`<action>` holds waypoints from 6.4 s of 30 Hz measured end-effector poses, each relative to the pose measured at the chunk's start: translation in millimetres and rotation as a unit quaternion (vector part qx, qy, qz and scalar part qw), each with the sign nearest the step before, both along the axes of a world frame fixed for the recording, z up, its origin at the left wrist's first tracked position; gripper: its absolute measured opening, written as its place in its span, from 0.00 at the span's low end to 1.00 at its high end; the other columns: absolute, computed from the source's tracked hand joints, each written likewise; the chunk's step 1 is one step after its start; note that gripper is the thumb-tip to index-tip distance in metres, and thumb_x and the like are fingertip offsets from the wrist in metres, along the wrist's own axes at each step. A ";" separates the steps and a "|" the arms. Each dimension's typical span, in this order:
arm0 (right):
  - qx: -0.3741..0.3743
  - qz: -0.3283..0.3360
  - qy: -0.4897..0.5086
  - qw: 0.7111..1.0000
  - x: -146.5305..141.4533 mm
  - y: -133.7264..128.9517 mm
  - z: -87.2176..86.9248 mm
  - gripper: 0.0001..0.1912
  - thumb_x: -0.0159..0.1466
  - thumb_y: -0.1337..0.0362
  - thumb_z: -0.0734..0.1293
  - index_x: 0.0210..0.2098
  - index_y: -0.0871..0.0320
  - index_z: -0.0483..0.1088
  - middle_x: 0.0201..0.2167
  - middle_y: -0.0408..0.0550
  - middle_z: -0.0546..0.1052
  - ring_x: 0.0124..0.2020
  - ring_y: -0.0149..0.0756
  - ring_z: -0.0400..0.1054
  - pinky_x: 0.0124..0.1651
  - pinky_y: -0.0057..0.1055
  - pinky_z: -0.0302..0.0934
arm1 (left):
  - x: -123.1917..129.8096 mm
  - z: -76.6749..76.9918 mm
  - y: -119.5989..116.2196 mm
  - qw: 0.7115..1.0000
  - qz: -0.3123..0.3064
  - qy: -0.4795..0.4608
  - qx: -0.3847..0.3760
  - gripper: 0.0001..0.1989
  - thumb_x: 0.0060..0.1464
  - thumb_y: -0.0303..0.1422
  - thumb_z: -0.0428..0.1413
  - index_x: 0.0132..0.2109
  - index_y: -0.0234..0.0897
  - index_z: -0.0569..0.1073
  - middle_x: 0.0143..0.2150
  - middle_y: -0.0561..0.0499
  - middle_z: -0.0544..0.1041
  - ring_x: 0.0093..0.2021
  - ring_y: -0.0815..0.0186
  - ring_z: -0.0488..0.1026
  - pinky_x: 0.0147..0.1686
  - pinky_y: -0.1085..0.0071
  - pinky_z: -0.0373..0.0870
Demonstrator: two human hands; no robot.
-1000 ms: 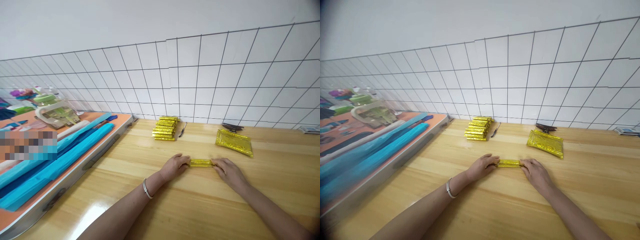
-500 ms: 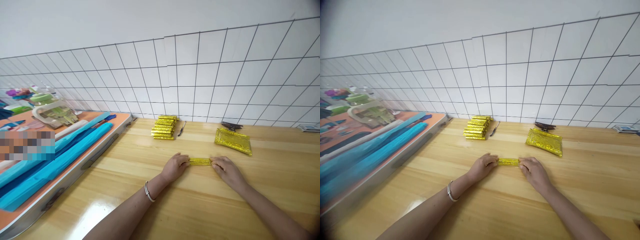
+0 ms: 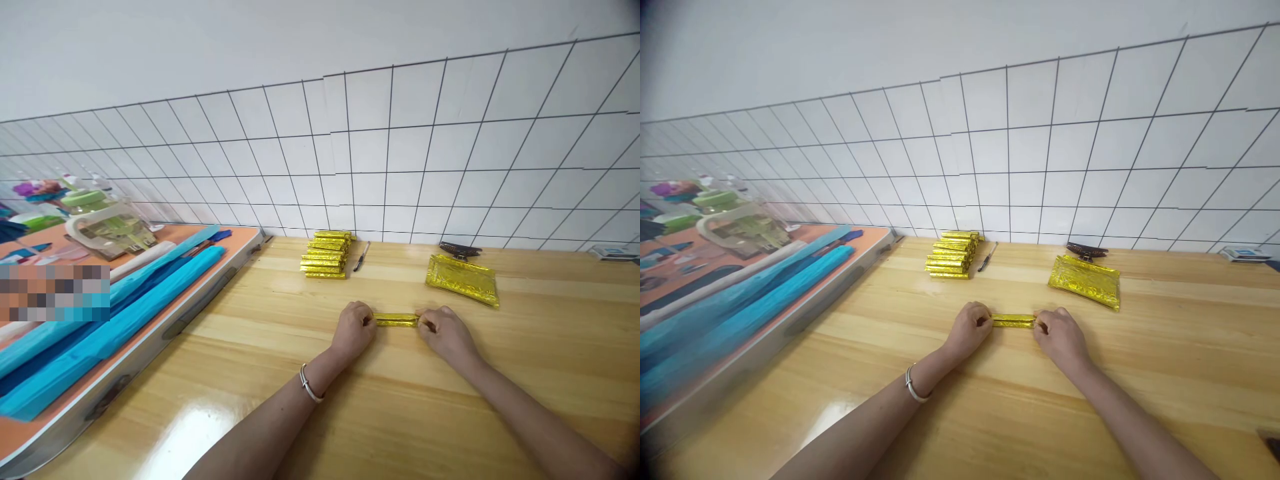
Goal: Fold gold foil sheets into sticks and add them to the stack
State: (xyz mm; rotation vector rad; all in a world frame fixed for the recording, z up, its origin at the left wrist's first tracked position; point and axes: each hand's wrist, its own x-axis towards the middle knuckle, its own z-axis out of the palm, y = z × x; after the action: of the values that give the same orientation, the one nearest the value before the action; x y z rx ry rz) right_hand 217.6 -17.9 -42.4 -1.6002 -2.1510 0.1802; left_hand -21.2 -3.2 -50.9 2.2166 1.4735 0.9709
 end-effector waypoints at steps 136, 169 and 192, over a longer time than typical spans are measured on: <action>0.097 0.074 -0.191 0.974 -8.4 10.2 11.9 0.10 0.63 0.72 0.58 0.33 0.56 0.69 0.32 0.50 0.71 0.38 0.39 0.61 0.41 0.33 0.52 | -0.3 28.1 18.3 0.959 -0.088 0.265 0.056 0.05 0.57 0.28 0.49 0.35 0.38 0.70 0.34 0.48 0.70 0.38 0.62 0.65 0.38 0.67 0.59; 0.000 0.160 0.011 0.987 10.5 22.2 13.0 0.11 0.63 0.67 0.59 0.39 0.54 0.72 0.35 0.48 0.73 0.38 0.36 0.66 0.41 0.33 0.62 | -23.1 42.3 25.8 0.948 -0.268 0.171 -0.030 0.11 0.56 0.24 0.49 0.40 0.39 0.74 0.35 0.51 0.73 0.37 0.68 0.69 0.37 0.76 0.64; 0.079 0.183 -0.084 0.976 3.7 15.0 23.0 0.14 0.66 0.67 0.56 0.30 0.55 0.71 0.28 0.46 0.71 0.32 0.31 0.64 0.33 0.25 0.56 | -27.4 25.1 36.5 0.950 -0.279 0.136 0.013 0.10 0.55 0.22 0.48 0.37 0.36 0.72 0.35 0.51 0.72 0.36 0.70 0.68 0.36 0.78 0.63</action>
State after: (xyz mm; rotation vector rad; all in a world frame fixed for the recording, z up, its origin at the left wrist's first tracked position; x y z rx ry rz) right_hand 221.3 -2.9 -19.4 -1.1571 -2.5088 -0.0161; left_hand -48.6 33.3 -25.8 2.6457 0.8258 0.5146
